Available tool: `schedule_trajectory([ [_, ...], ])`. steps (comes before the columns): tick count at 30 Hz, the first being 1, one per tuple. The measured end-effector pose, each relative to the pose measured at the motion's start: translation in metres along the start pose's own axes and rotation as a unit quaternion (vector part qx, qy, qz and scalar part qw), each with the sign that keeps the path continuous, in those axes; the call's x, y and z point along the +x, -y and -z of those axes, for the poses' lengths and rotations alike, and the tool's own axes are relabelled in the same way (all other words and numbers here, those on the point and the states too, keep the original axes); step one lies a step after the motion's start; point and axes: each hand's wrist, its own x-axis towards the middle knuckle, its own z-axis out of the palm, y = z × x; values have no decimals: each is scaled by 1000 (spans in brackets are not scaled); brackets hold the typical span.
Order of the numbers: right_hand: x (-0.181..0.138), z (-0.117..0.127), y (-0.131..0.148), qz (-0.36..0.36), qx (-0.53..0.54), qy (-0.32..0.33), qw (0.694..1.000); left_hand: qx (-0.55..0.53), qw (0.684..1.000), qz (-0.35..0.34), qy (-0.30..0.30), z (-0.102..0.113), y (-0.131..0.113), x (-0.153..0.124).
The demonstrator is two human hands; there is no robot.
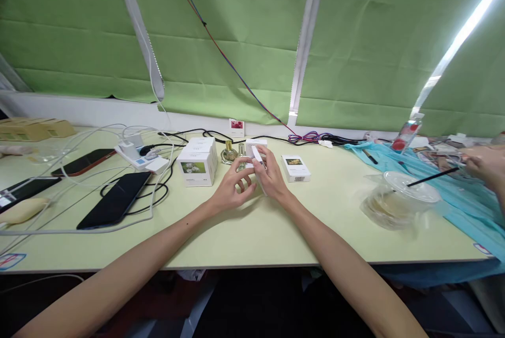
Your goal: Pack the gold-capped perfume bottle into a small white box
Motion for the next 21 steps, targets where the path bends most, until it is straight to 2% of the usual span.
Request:
schedule_trajectory([
  [8, 1, -1, -4, -91, 81, -18, 992, 3, 1000, -14, 22, -1, 6, -2],
  [13, 2, -2, -8, -99, 63, -48, 992, 2, 999, -11, 32, 1, 4, -2],
  [21, 3, -3, -4, -112, 117, -79, 984, -1, 999, -10, 31, -1, 8, -2],
])
